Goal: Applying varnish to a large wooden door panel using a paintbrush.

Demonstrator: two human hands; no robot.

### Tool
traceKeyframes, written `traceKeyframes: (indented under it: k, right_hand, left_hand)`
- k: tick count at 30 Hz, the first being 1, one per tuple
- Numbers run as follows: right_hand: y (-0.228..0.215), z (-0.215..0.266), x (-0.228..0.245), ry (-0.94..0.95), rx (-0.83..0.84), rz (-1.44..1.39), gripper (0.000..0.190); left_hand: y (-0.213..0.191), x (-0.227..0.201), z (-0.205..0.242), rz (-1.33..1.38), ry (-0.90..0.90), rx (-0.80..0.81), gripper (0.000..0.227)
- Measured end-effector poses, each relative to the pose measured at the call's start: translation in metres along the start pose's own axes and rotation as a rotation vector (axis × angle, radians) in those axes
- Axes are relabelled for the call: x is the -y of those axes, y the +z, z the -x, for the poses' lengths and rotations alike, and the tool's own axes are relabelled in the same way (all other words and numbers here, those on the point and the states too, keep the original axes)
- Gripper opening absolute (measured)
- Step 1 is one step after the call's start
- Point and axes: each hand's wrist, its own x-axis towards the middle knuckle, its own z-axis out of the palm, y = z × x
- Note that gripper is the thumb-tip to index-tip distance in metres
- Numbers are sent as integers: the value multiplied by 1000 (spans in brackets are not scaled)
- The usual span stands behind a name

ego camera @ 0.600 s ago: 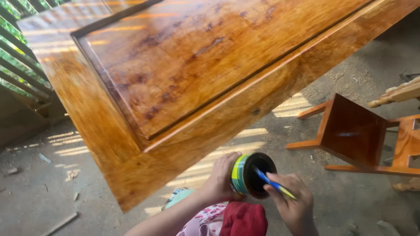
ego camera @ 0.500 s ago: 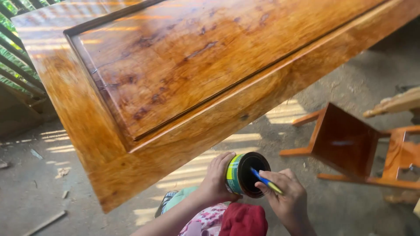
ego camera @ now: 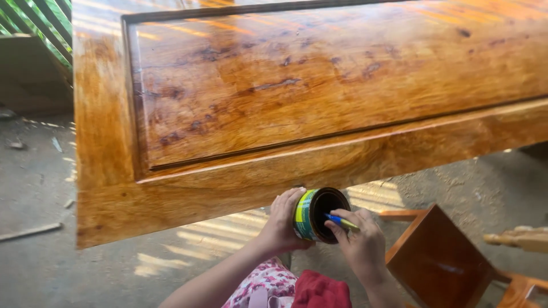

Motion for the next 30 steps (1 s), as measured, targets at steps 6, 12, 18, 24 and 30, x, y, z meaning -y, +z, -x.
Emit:
traceKeyframes:
  k: [6,12,18,24,30]
  right_hand:
    - [-15,-98,-60,-65,146,64,29]
    - [-19,-182,-104,3,189,-137,25]
    - [-20,-246,-144,-89,186,-559,20]
    - [-23,-334,-160,-236,216,-482,19]
    - [-21,-425,-196,-498,246,-447,20]
  left_hand:
    - [41,12,-86,-8,-43,-86,129]
    - [65,35,-161,-65,-51,-175,126]
    - [76,67,-224,-52,-145,-256,129]
    - [105,86,-281,-164,-113,-485,123]
    - [140,146,-328,-254,-97,-641,122]
